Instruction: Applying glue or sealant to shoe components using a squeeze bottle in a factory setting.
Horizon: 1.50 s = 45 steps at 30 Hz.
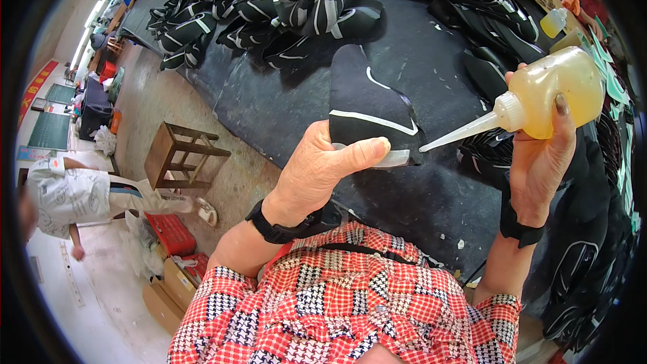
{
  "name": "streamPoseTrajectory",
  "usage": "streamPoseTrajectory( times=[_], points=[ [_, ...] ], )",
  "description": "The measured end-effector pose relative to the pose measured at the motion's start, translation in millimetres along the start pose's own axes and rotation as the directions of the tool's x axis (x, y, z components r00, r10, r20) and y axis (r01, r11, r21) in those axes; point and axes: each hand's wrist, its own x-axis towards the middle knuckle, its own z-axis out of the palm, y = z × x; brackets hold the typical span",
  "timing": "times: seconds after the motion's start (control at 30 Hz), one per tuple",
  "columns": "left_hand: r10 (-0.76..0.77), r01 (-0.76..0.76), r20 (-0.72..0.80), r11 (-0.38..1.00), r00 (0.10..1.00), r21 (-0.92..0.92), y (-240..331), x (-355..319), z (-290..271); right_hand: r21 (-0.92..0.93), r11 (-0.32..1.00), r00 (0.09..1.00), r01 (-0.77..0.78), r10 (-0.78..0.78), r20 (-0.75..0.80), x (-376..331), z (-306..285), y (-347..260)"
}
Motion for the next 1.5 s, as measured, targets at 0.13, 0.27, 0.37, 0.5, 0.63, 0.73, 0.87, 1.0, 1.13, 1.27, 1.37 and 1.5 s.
streamPoseTrajectory(
  times=[0.13,0.27,0.37,0.5,0.63,0.73,0.87,1.0,1.13,1.27,1.37,1.5],
  points=[
    [-0.007,0.007,-0.023,1.000,1.000,-0.023,1.1,0.2,0.6,-0.023,1.000,1.000,0.007,-0.007,0.015,-0.9,5.1,1.5],
    [-0.012,0.012,-0.019,1.000,1.000,-0.013,2.6,0.8,-2.7,0.003,1.000,0.999,-0.004,0.004,0.033,1.9,5.8,0.9],
    [-0.035,0.035,-0.006,0.999,0.999,-0.020,4.1,2.2,-4.7,0.027,1.000,1.000,-0.002,0.002,0.017,3.6,7.6,3.6],
    [-0.072,0.071,-0.014,0.995,0.997,-0.072,5.1,4.1,-3.6,0.014,1.000,0.999,-0.004,0.004,0.035,0.2,8.3,9.0],
    [-0.078,0.076,-0.027,0.995,0.997,-0.068,4.9,3.9,-4.2,0.063,0.997,0.997,-0.043,0.039,0.071,3.0,3.8,5.0],
    [-0.077,0.076,-0.014,0.996,0.997,-0.056,4.7,4.1,-5.3,0.080,0.996,0.999,-0.030,0.027,0.037,4.3,4.1,6.4],
    [-0.103,0.101,-0.014,0.993,0.995,-0.065,5.7,4.3,-6.1,0.048,0.998,0.998,-0.049,0.048,0.029,0.6,1.5,8.2],
    [-0.102,0.099,-0.030,0.991,0.994,-0.088,5.2,5.2,-4.0,0.070,0.996,0.998,-0.054,0.053,0.017,-2.0,3.0,2.9],
    [-0.107,0.106,-0.005,0.992,0.994,-0.064,2.7,6.6,-8.3,0.069,0.997,0.999,-0.033,0.033,-0.004,0.2,2.1,6.8],
    [-0.119,0.117,-0.019,0.991,0.993,-0.067,2.7,8.4,-8.5,0.061,0.997,0.998,-0.056,0.055,0.020,-3.0,-0.5,6.4],
    [-0.127,0.126,-0.010,0.990,0.992,-0.065,1.6,9.7,-10.2,0.055,0.998,0.999,-0.036,0.036,-0.003,-2.5,1.3,5.6],
    [-0.118,0.117,-0.013,0.991,0.993,-0.069,1.6,11.0,-10.0,0.027,0.999,1.000,-0.019,0.019,-0.009,-2.8,2.6,7.4]
  ],
)
